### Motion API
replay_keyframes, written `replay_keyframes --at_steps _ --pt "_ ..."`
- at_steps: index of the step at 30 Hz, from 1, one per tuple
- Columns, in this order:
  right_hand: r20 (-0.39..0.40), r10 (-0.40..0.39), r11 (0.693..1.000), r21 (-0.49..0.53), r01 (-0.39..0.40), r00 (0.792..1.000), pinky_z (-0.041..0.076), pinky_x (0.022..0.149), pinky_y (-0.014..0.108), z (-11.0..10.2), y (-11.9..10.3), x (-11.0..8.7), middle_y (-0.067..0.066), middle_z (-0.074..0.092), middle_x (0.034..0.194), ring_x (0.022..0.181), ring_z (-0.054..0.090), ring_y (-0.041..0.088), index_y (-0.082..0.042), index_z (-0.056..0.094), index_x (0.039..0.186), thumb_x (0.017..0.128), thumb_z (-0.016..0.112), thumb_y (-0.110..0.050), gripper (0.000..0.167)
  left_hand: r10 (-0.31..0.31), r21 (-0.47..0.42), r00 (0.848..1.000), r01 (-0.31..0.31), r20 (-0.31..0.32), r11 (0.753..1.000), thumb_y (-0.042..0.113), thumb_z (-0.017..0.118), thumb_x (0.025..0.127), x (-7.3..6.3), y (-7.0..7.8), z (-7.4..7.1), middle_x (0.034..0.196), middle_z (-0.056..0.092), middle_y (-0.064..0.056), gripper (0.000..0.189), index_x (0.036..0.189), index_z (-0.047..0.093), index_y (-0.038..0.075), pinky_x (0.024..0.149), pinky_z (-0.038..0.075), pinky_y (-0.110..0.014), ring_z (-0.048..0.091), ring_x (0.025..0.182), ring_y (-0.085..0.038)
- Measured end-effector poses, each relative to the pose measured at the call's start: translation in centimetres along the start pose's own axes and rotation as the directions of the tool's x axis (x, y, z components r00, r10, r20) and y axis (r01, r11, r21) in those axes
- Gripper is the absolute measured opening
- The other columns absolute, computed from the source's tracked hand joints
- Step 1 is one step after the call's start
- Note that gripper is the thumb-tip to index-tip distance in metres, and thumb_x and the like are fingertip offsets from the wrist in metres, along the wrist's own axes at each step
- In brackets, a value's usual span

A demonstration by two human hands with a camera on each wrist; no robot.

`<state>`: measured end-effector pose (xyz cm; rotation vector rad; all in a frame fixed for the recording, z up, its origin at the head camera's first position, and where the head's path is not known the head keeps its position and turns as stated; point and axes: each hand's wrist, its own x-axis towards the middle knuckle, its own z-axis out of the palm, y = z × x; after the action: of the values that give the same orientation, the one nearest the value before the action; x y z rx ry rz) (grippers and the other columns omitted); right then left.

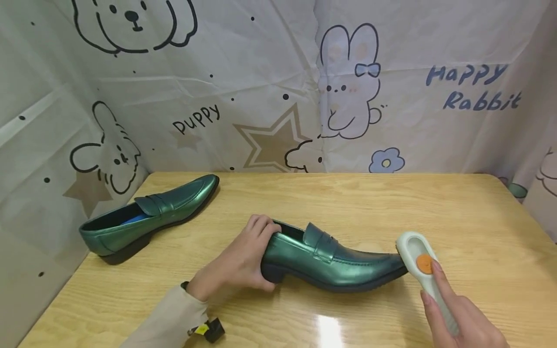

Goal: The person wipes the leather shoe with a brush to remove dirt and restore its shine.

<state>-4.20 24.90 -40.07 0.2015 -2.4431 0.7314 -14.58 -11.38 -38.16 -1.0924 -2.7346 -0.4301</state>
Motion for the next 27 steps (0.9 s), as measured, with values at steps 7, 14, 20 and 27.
replay_keyframes --at_steps 7,14,20,27 --pt "-0.051 0.060 0.998 -0.030 -0.061 0.997 0.027 0.037 0.012 1.7 -1.9 -1.4 0.005 0.056 0.057 0.046 0.032 -0.008 -0.012 0.060 0.132 0.078 0.076 -0.002 0.058 0.014 0.289 1.000 -0.007 -0.024 0.957 0.065 0.084 0.052 -0.4 0.0 0.7 0.110 0.041 -0.005 0.092 0.120 0.050 0.012 0.093 0.041 -0.048 0.038 0.106 -0.025" --pt "0.006 0.084 0.991 -0.108 -0.082 0.996 0.024 0.037 0.014 1.9 -1.9 -1.2 -0.002 0.052 0.056 0.046 0.030 -0.005 -0.018 0.055 0.137 0.083 0.074 -0.010 0.058 0.058 0.323 0.998 -0.053 -0.007 0.945 0.075 0.066 0.067 -0.7 0.4 0.3 0.106 0.041 -0.005 0.079 0.111 0.051 0.012 0.089 0.040 -0.046 0.039 0.099 -0.024" --pt "0.013 0.080 0.989 -0.124 -0.077 0.997 0.025 0.038 0.013 1.8 -1.8 -1.3 -0.001 0.055 0.059 0.048 0.031 -0.004 -0.021 0.054 0.138 0.083 0.074 -0.013 0.060 0.066 0.194 0.997 -0.071 0.035 0.978 0.061 0.068 0.079 -0.7 1.1 -1.1 0.101 0.049 0.001 0.051 0.101 0.055 0.017 0.091 0.042 -0.048 0.044 0.098 -0.020" --pt "0.035 0.057 0.986 -0.156 -0.051 0.998 0.024 0.039 0.014 1.8 -1.6 -1.3 -0.004 0.052 0.058 0.048 0.029 -0.004 -0.023 0.049 0.142 0.085 0.073 -0.017 0.062 0.054 0.169 0.998 -0.061 0.045 0.984 0.063 0.074 0.071 0.2 1.9 -1.9 0.127 0.045 -0.007 0.074 0.126 0.051 0.018 0.100 0.038 -0.046 0.045 0.116 -0.026"
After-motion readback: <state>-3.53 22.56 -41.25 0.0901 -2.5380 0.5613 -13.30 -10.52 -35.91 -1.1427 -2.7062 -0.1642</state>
